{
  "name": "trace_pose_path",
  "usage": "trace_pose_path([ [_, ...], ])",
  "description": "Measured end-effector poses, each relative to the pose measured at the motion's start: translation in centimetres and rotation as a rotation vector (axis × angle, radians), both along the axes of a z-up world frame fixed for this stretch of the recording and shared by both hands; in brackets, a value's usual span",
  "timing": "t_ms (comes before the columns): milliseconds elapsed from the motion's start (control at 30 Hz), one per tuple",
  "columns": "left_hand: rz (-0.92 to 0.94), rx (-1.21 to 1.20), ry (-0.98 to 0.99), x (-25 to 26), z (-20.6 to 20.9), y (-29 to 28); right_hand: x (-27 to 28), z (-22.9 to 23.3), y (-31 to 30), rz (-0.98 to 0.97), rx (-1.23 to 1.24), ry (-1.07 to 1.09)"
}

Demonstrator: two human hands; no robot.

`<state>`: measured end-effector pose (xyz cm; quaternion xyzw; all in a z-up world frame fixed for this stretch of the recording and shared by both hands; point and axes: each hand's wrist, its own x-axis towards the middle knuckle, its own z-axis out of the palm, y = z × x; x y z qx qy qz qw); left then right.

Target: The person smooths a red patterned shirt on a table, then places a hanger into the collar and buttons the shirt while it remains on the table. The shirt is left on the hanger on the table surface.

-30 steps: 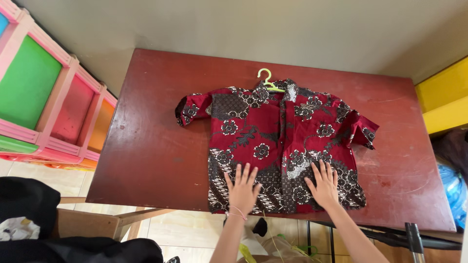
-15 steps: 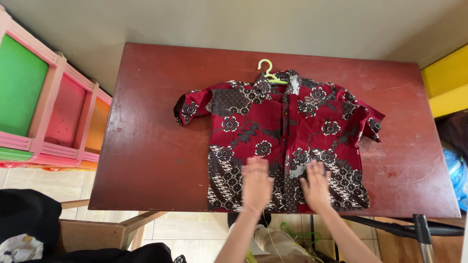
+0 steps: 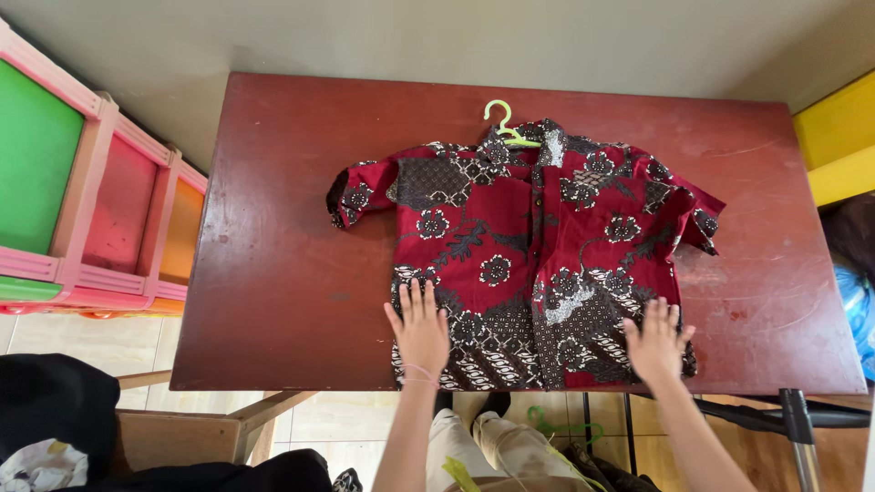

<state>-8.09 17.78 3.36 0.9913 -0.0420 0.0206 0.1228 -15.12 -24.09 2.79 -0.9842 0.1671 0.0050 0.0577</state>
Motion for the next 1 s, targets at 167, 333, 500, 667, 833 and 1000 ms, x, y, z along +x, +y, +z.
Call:
trace_pose_path([
  [167,-0.323,-0.108,0.027,-2.3,0.0,-10.3,1.3,-3.4,12.1,0.449,0.069,0.037],
  [333,-0.428,-0.12,0.113,-1.8,0.8,-7.3,0.7,-2.5,7.4,0.125,0.125,0.316],
  [500,0.012,-0.012,0.008,1.0,1.6,2.5,-1.0,-0.4,-1.5,0.003,-0.012,0.026],
  [667,-0.21,0.075,0.112,0.4,1.0,-3.7,0.7,-3.0,6.4,0.165,-0.089,0.028],
  [833,-0.442,-0.155,0.079,-2.1,-0.1,-10.1,1.3,-4.9,12.1,0.409,0.032,0.054],
  [1000,-0.222,-0.094,-0.132,1.5,-1.6,-2.0,-0.4,-1.0,2.3,0.037,0.065,-0.012],
])
